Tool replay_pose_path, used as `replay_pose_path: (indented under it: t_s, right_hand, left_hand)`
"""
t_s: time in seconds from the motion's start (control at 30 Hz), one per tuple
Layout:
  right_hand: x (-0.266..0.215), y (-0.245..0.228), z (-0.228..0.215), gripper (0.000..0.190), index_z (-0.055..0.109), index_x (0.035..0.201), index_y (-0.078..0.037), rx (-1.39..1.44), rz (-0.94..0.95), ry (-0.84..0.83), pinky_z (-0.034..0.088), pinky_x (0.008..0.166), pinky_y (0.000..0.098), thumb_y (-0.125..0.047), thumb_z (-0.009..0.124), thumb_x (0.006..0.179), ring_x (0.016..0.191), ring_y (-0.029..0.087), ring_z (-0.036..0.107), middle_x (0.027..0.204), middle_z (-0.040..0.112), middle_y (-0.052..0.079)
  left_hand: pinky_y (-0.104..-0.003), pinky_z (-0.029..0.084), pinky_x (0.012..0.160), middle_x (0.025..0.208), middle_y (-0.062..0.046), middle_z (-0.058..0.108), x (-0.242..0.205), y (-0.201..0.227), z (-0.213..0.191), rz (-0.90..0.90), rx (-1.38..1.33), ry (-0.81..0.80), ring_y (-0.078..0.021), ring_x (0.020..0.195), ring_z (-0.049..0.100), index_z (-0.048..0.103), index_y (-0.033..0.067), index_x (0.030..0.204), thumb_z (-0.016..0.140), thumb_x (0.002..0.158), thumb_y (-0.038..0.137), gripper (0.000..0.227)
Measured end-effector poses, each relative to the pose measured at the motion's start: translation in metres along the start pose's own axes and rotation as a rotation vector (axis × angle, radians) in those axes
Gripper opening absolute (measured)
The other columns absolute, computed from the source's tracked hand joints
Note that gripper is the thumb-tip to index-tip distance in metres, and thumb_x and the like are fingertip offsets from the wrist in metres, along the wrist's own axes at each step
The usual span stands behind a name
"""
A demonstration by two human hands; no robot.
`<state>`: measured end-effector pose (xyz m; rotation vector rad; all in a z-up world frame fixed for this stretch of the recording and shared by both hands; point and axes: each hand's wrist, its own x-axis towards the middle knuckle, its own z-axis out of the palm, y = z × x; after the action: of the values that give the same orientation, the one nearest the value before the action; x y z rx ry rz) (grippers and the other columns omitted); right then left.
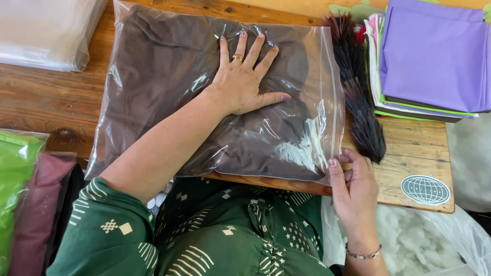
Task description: The person smooths a brown fabric on a wooden table using a feather duster, then folds it and places it into a clear plastic bag. They press out air and seal the bag, leaving the packaged fabric on the table.
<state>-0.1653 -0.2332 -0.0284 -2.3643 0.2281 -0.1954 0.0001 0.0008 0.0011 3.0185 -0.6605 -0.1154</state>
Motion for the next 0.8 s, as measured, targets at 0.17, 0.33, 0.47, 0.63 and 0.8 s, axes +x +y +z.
replay_pose_path:
  t_s: [0.17,0.33,0.47,0.63,0.8]
  right_hand:
    - [0.008,-0.008,0.003,0.042,0.057,0.12,-0.012,-0.17,0.137,-0.133,0.046,0.066,0.0324,-0.04,0.056,0.087,0.067,0.015,0.058,0.084,0.067,0.0]
    - [0.003,0.014,0.015,0.019,0.065,0.103,-0.017,-0.072,0.005,0.038,0.041,0.063,0.028,-0.027,0.063,0.087,0.055,0.01,0.049,0.07,0.062,-0.007]
    - [-0.001,0.0,0.005,0.021,0.06,0.108,-0.008,0.092,-0.053,0.173,0.042,0.059,0.0238,-0.013,0.066,0.089,0.061,0.01,0.049,0.075,0.058,0.0]
    - [0.0,-0.054,-0.003,0.042,0.055,0.121,0.002,-0.244,-0.463,0.319,0.041,0.089,0.0447,-0.033,0.05,0.097,0.106,0.03,0.05,0.113,0.055,0.015]
    - [0.024,-0.092,0.035,0.063,0.029,0.144,-0.001,-0.41,-0.588,-0.055,0.008,0.115,0.0504,-0.041,0.039,0.096,0.141,0.041,0.008,0.151,0.017,0.023]
  left_hand:
    - [-0.068,0.001,0.104,0.155,-0.016,0.004,0.001,0.002,-0.001,0.0,-0.014,0.025,-0.0443,0.139,0.002,0.007,0.019,0.149,0.011,0.076,0.08,0.096]
    - [-0.071,0.002,0.102,0.153,-0.019,0.005,0.001,0.006,0.007,0.014,0.076,0.062,-0.0468,0.138,0.005,0.011,0.019,0.149,0.011,0.074,0.084,0.1]
    - [-0.071,0.003,0.102,0.153,-0.019,0.008,0.002,0.009,0.009,0.006,0.103,0.061,-0.0476,0.138,0.007,0.012,0.0199,0.149,0.01,0.072,0.086,0.101]
    - [-0.071,0.003,0.101,0.153,-0.02,0.009,0.006,0.012,0.015,0.008,0.108,0.068,-0.0487,0.137,0.009,0.012,0.0189,0.149,0.009,0.073,0.086,0.101]
    - [-0.072,0.0,0.101,0.154,-0.02,0.004,0.008,0.01,0.015,0.01,0.081,0.015,-0.0461,0.139,0.004,0.007,0.0185,0.149,0.009,0.08,0.076,0.09]
